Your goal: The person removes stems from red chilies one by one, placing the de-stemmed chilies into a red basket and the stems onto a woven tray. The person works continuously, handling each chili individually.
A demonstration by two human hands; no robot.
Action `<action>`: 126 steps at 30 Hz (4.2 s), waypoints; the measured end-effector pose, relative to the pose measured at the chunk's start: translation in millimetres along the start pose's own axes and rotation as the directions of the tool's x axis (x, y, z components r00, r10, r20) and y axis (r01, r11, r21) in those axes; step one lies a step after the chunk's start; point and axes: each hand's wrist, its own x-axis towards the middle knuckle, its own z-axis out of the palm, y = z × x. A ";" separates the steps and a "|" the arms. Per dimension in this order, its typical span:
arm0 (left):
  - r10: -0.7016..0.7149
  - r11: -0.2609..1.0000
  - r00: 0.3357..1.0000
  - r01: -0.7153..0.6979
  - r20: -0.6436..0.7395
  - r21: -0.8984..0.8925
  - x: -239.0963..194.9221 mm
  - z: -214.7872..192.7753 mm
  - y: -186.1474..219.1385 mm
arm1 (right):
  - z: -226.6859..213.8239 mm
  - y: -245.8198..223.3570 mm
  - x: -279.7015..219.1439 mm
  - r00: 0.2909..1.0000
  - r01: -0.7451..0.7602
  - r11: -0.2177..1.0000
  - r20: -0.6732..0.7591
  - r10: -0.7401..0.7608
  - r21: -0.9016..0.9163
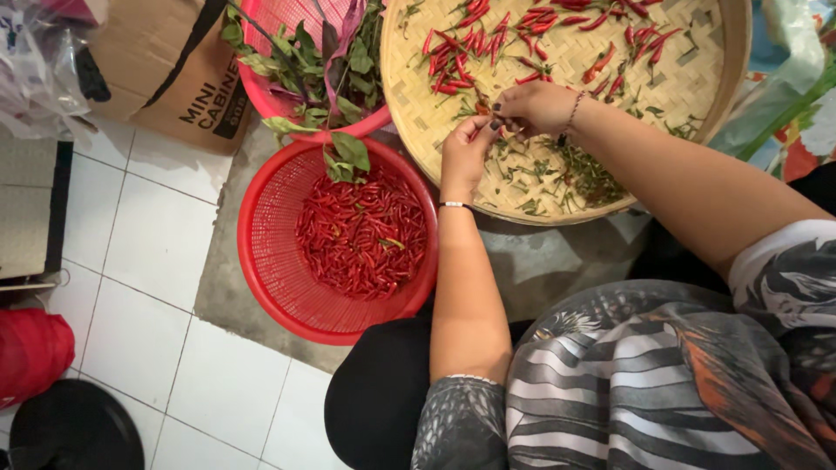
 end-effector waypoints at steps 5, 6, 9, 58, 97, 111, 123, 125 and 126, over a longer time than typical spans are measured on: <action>0.080 0.966 0.996 -0.070 0.029 -0.250 -17.7 7.1 37.6 | 14.1 -11.4 -15.3 0.951 -0.092 0.928 -0.307 -0.025 -0.361; 0.093 0.948 0.996 -0.090 -0.007 -0.304 -19.3 8.4 49.0 | 15.7 -16.4 -24.5 0.937 -0.104 0.837 -0.335 -0.098 -0.537; 0.084 0.876 0.991 -0.121 -0.100 -0.468 -19.8 7.9 77.1 | 28.5 -27.5 -45.5 0.878 0.099 0.460 -0.141 -0.458 -0.882; -0.236 0.761 0.960 0.085 -0.153 -0.643 1.4 -17.0 7.9 | 35.8 -36.5 -38.2 0.917 0.272 0.622 0.001 -0.399 -0.734; 0.505 0.861 0.182 -0.039 -0.844 0.507 -52.6 -53.6 103.2 | 84.3 -39.5 8.3 0.881 -0.002 -0.261 0.122 -0.456 -0.965; -0.163 0.981 0.984 0.154 -0.071 -0.119 -6.9 49.2 22.9 | 10.2 -17.4 -55.2 0.916 0.265 0.871 -0.175 -0.361 -0.413; 0.197 0.859 0.974 -0.117 -0.110 0.499 -30.5 83.2 45.7 | -10.6 16.7 -60.3 0.915 0.152 0.978 -0.353 -0.194 -0.142; 0.238 0.794 0.968 -0.144 -0.084 0.591 -38.2 82.8 59.3 | -11.3 26.5 -51.6 0.942 0.122 0.989 -0.324 -0.088 0.087; 0.246 0.772 0.967 -0.150 -0.073 0.618 -41.4 81.6 66.4 | -12.1 28.6 -51.0 0.939 0.161 0.985 -0.318 -0.133 0.063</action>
